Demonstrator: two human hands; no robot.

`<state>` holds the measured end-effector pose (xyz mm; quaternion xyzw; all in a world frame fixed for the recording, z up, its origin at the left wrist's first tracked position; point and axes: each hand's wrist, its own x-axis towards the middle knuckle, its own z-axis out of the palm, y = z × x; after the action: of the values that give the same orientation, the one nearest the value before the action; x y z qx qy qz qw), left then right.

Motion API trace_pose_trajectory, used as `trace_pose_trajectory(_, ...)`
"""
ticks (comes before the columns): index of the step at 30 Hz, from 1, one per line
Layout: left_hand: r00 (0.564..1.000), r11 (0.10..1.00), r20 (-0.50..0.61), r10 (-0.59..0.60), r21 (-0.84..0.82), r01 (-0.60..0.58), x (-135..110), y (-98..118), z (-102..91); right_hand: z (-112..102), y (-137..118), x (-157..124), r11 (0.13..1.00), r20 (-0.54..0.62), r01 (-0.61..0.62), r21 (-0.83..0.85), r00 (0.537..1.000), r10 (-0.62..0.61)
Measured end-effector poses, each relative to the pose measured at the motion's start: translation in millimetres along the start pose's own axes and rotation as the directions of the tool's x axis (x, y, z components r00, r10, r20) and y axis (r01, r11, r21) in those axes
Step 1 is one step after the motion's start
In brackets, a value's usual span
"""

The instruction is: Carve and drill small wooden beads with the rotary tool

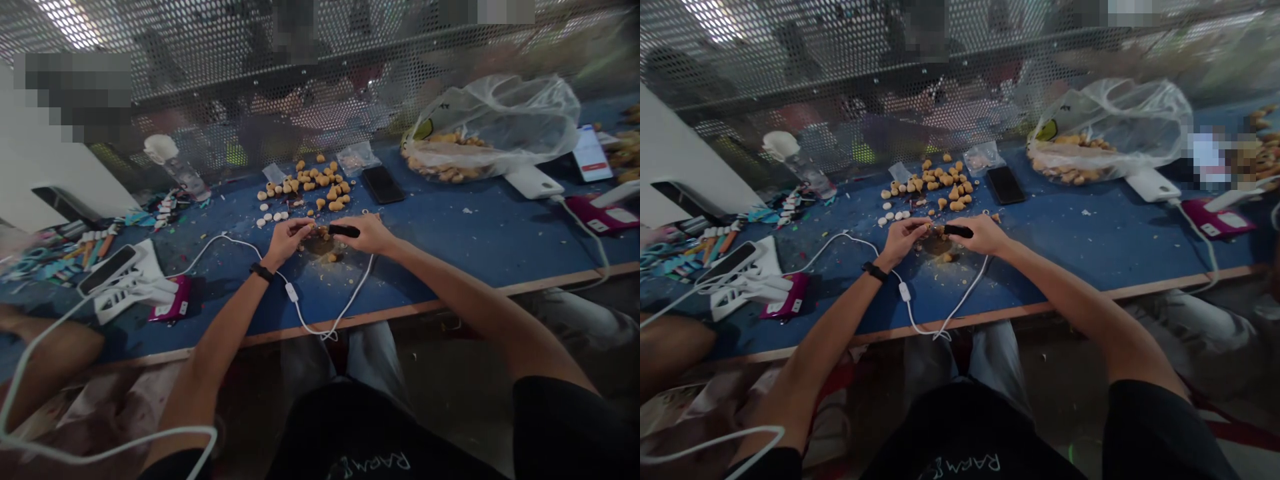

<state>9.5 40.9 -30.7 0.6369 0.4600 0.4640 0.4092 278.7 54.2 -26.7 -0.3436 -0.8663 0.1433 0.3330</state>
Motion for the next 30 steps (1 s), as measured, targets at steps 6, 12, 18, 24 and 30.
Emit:
trace_pose_trajectory(6, 1.0, 1.0, 0.016, -0.009, -0.004, 0.009, 0.5, 1.3, -1.9, -1.6, 0.3, -0.5, 1.0, 0.005, -0.002, -0.025, 1.0, 0.003)
trace_pose_trajectory(12, 0.999, 0.999, 0.036, -0.026, -0.022, 0.027, 0.9, 2.6, -1.0, -1.0, 3.9, -2.4, 0.998, -0.016, 0.021, -0.051, 1.0, -0.022)
trace_pose_trajectory(18, 0.997, 0.999, 0.073, -0.025, -0.04, 0.028, -1.0, 4.2, -0.9, -1.2, 3.5, -4.5, 0.998, -0.029, 0.029, -0.059, 0.999, -0.031)
trace_pose_trajectory(24, 0.995, 0.997, 0.091, -0.039, -0.066, 0.045, -2.8, 3.9, -0.7, -1.8, 2.6, -6.1, 0.999, -0.031, 0.023, -0.039, 0.999, -0.024)
trace_pose_trajectory(30, 0.994, 0.996, 0.097, -0.058, -0.068, 0.064, -4.9, 6.2, 0.2, -3.3, 1.3, -7.3, 1.0, -0.023, 0.012, -0.015, 1.0, -0.013)
